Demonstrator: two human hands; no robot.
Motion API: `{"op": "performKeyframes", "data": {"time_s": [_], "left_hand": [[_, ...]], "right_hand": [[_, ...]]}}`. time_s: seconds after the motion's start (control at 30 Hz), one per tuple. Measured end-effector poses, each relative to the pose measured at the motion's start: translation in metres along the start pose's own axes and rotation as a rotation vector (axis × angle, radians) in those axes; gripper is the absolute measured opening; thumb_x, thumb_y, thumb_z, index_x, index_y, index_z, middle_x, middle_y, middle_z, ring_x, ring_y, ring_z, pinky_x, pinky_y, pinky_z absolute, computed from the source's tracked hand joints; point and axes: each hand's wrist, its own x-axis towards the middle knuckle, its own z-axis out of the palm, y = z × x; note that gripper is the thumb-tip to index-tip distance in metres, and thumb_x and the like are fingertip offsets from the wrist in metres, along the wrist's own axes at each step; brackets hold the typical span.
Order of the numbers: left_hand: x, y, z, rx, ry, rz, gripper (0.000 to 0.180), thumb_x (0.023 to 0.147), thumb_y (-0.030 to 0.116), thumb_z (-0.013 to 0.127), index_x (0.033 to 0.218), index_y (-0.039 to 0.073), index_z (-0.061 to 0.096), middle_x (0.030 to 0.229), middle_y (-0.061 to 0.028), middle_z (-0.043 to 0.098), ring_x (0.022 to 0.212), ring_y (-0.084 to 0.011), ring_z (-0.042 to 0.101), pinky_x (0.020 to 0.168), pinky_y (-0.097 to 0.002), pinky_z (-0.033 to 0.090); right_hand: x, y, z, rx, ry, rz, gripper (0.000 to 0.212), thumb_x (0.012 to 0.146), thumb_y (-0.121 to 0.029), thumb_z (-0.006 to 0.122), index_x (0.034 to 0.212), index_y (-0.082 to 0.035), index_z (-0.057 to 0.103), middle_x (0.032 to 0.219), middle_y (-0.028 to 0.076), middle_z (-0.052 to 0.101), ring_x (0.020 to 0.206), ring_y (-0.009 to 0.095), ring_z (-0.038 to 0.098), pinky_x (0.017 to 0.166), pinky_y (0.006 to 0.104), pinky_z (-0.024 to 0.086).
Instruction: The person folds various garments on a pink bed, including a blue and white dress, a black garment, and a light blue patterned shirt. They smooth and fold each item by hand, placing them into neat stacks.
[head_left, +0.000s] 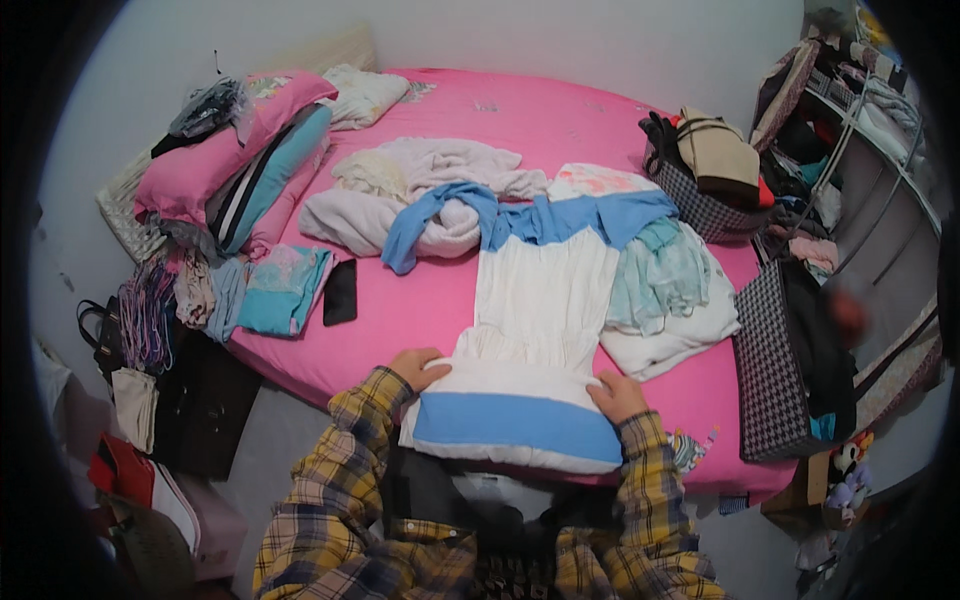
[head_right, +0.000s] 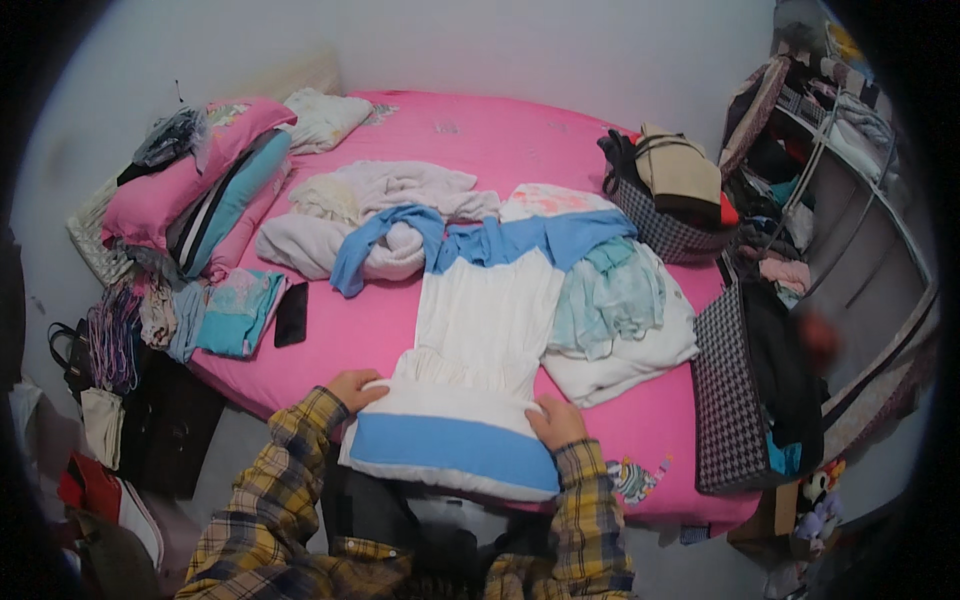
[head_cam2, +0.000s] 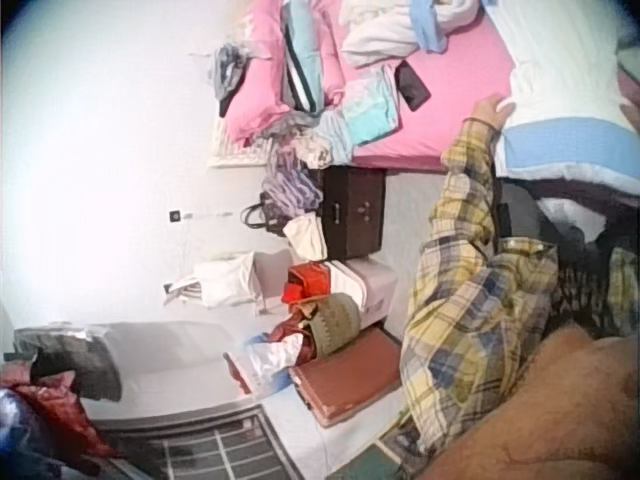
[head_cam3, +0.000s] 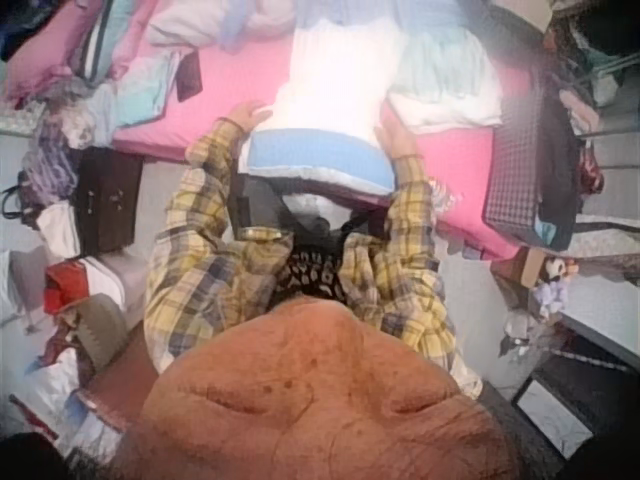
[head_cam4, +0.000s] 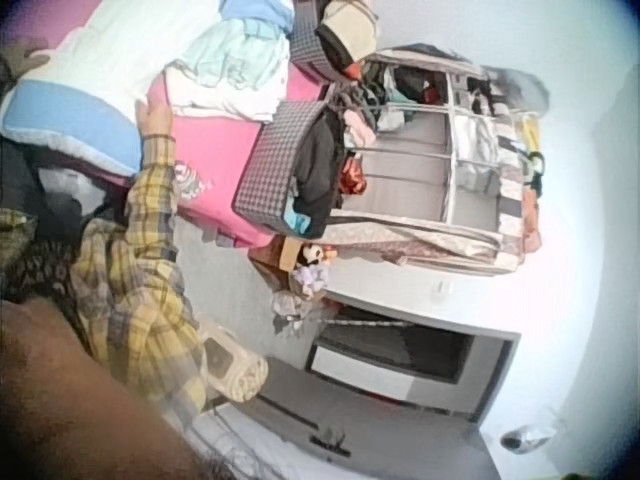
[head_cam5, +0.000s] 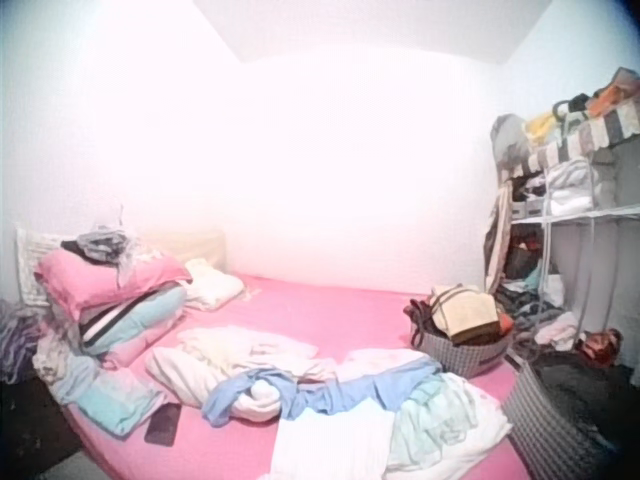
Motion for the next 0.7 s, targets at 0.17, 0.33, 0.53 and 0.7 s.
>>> {"op": "performKeyframes", "data": {"time_s": [0.17, 0.33, 0.53, 0.7], "left_hand": [[0.038, 0.013, -0.034, -0.180, -0.154, -0.096, 0.027, 0.087, 0.021, 0.061, 0.106, 0.002, 0.060, 0.091, -0.0083, 0.065, 0.086, -0.0150, 0.061, 0.075, -0.0286, 0.049], [0.135, -0.005, -0.024, -0.637, 0.138, 0.046, 0.033, 0.088, 0.020, 0.058, 0.113, -0.001, 0.057, 0.096, -0.0091, 0.065, 0.089, -0.0145, 0.060, 0.079, -0.0274, 0.048], [0.246, -0.004, 0.009, -0.250, 0.399, -0.056, 0.039, 0.082, 0.026, 0.064, 0.108, -0.003, 0.061, 0.097, -0.0117, 0.065, 0.091, -0.0166, 0.060, 0.078, -0.0305, 0.047], [0.301, -0.034, 0.029, -0.358, 0.720, -0.068, 0.052, 0.084, 0.039, 0.059, 0.110, -0.006, 0.058, 0.110, -0.0176, 0.062, 0.097, -0.0288, 0.059, 0.085, -0.0368, 0.044]], "right_hand": [[-0.013, 0.031, 0.023, 0.238, 0.153, 0.018, 0.025, 0.079, -0.020, 0.065, 0.093, 0.000, 0.063, 0.079, 0.015, 0.064, 0.073, 0.027, 0.063, 0.066, 0.0331, 0.048], [-0.019, 0.043, 0.040, 0.484, 0.215, 0.134, 0.017, 0.082, -0.013, 0.064, 0.093, 0.001, 0.064, 0.082, 0.004, 0.064, 0.076, 0.011, 0.057, 0.069, 0.0249, 0.046], [-0.019, 0.048, 0.035, 0.527, 0.158, 0.186, 0.021, 0.082, -0.014, 0.064, 0.096, 0.001, 0.064, 0.085, 0.006, 0.065, 0.080, 0.013, 0.059, 0.075, 0.0253, 0.046], [0.017, 0.008, -0.013, 0.559, 0.100, 0.171, 0.019, 0.086, -0.010, 0.058, 0.099, 0.003, 0.063, 0.091, 0.009, 0.066, 0.085, 0.014, 0.060, 0.077, 0.0261, 0.047]]}}
